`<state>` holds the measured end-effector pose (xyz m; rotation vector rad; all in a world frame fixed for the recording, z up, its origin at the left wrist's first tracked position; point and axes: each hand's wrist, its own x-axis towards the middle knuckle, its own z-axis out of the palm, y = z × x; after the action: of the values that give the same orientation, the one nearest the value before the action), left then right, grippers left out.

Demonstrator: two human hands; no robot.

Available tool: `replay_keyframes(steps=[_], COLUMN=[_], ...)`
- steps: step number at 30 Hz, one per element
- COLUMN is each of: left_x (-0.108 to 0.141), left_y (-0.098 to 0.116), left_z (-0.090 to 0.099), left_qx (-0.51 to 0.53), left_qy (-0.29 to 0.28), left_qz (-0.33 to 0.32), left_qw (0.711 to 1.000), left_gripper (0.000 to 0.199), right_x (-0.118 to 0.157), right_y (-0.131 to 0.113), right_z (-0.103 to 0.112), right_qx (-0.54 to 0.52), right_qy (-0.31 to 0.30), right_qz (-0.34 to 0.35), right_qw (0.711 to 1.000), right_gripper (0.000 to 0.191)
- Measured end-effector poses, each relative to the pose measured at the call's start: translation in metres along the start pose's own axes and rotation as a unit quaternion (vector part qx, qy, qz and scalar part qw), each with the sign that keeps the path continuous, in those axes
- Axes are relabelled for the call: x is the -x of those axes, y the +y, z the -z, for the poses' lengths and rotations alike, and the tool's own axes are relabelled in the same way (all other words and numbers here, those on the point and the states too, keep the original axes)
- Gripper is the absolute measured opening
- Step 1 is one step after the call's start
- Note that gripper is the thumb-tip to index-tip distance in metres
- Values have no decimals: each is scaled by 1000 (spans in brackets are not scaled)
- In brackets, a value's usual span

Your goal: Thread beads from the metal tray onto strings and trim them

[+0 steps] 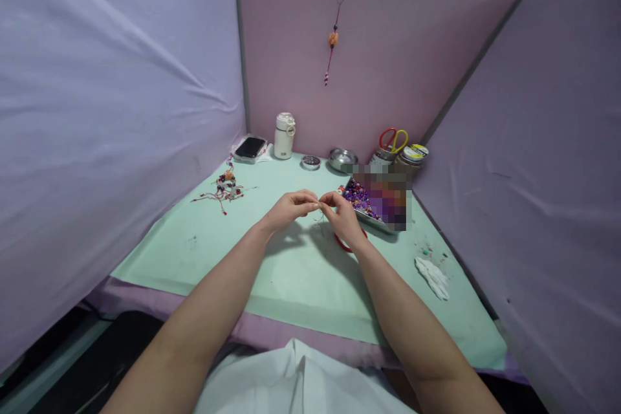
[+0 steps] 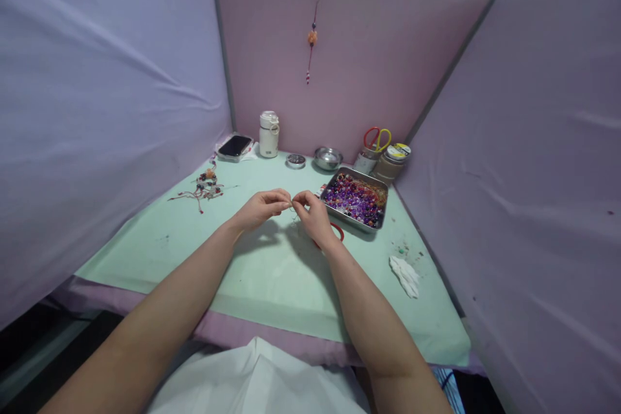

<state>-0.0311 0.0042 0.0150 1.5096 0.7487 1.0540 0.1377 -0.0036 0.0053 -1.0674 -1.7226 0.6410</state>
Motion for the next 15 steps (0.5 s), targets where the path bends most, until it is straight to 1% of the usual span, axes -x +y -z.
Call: replay_keyframes(steps=[2,4,7,11,15], left_x=[1,2,2,-2,-6], left_y=[3,6,7,3,-5], left_z=[-1,-2,-2,-2,1], left_qx=[40,77,105,75,4], left_qy=[4,10,32,73,107], left_qz=[-5,5,20,28,35], left_qw=[999,997,994,994,994], left_gripper=[19,19,21,26,29], right_x=[-1,-2,-2,-1,-1], right_y=[4,8,15,24,25], right_z=[0,-1,-2,-4,-3], right_qx=[-6,-4,21,95,138], right_qy=[-4,-6,-1,7,28], right_qz=[-5,-13,-27,-21,12], right_qw=[1000,1000,999,995,990], right_gripper=[14,16,14,7,18])
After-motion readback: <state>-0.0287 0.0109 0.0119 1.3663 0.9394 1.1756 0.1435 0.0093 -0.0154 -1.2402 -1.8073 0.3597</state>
